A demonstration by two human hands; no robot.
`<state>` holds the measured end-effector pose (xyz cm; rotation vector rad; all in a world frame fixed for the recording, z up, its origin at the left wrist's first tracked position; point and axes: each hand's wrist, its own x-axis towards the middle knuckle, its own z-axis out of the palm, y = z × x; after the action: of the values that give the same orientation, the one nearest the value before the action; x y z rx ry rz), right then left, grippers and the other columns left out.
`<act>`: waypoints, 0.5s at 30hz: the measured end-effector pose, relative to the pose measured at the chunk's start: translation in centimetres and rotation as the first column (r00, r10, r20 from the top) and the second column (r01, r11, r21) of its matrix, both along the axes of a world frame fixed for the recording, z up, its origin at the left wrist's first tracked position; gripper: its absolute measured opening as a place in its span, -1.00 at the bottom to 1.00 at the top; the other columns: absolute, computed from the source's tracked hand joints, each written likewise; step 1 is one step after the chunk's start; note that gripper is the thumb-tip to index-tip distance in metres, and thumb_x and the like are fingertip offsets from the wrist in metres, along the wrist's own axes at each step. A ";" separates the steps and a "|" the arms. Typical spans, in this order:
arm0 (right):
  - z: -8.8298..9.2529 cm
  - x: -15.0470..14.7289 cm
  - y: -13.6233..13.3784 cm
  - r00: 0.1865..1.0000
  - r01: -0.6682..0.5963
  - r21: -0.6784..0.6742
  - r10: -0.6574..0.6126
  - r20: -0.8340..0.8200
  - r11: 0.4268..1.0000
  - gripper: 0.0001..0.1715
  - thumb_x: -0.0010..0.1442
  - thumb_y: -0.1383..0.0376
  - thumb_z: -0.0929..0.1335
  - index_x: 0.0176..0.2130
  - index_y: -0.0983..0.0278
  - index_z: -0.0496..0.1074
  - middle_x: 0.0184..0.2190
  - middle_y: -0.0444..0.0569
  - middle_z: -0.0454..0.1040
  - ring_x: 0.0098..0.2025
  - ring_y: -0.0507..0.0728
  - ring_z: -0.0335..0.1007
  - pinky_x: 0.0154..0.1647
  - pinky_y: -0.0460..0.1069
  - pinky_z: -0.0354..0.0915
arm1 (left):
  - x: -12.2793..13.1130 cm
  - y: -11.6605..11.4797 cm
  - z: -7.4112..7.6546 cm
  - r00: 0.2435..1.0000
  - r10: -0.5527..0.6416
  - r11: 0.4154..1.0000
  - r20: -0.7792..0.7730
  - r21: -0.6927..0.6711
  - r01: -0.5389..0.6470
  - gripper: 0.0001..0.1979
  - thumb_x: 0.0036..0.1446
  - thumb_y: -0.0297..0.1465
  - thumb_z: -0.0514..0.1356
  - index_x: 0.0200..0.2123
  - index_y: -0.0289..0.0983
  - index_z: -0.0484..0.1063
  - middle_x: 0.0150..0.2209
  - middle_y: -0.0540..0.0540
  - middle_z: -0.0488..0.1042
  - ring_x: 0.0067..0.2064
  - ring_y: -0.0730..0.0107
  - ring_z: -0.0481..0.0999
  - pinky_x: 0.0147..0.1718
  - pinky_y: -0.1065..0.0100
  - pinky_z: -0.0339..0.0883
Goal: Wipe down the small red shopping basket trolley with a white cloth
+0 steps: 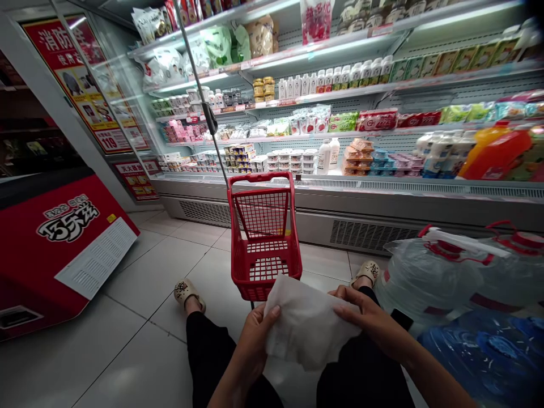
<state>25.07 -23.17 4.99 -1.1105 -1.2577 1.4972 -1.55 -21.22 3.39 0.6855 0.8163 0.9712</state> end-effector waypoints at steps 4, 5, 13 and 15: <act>2.3 0.0 0.7 0.996 -0.093 -0.025 0.093 -0.002 0.995 -0.46 0.17 -0.12 0.48 -0.33 0.19 0.25 -0.43 -0.20 0.26 -0.42 0.02 0.10 -0.42 -0.07 0.07 | 0.2 -0.4 0.4 0.997 -0.080 0.996 -0.009 0.050 0.080 -0.50 -0.06 -0.17 0.54 -0.11 -0.32 0.60 -0.18 -0.22 0.64 -0.24 0.26 0.62 -0.27 0.36 0.45; 2.8 -0.1 1.0 0.995 -0.101 -0.005 0.101 0.028 0.995 -0.46 0.17 -0.12 0.48 -0.33 0.20 0.25 -0.42 -0.20 0.27 -0.42 0.02 0.10 -0.41 -0.07 0.07 | 0.3 -0.5 0.5 0.996 -0.087 0.995 -0.011 0.055 0.087 -0.51 -0.06 -0.17 0.54 -0.12 -0.30 0.59 -0.18 -0.20 0.63 -0.24 0.27 0.61 -0.27 0.36 0.45; 4.0 -1.2 1.1 0.991 -0.124 0.033 0.122 0.049 0.992 -0.53 0.25 -0.11 0.43 -0.28 0.19 0.28 -0.38 -0.19 0.32 -0.39 0.04 0.16 -0.36 -0.05 0.14 | 2.3 -2.2 -0.2 0.996 -0.052 0.996 0.070 0.080 0.047 -0.48 -0.03 -0.20 0.54 -0.04 -0.25 0.51 0.05 -0.24 0.53 -0.01 0.11 0.59 -0.12 0.29 0.44; 4.2 -2.2 0.3 0.984 -0.163 -0.010 0.162 -0.078 0.987 -0.56 0.29 -0.10 0.41 -0.22 0.17 0.27 -0.40 -0.21 0.32 -0.43 0.02 0.15 -0.39 -0.07 0.13 | 3.0 -2.5 -0.5 0.994 -0.027 0.997 0.104 0.078 0.019 -0.43 -0.04 -0.19 0.54 0.01 -0.23 0.50 0.11 -0.25 0.51 0.07 0.04 0.55 -0.03 0.24 0.43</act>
<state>22.83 -22.89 9.15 -0.9701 -1.3103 1.6582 1.49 -23.76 2.86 0.7029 0.6802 1.0130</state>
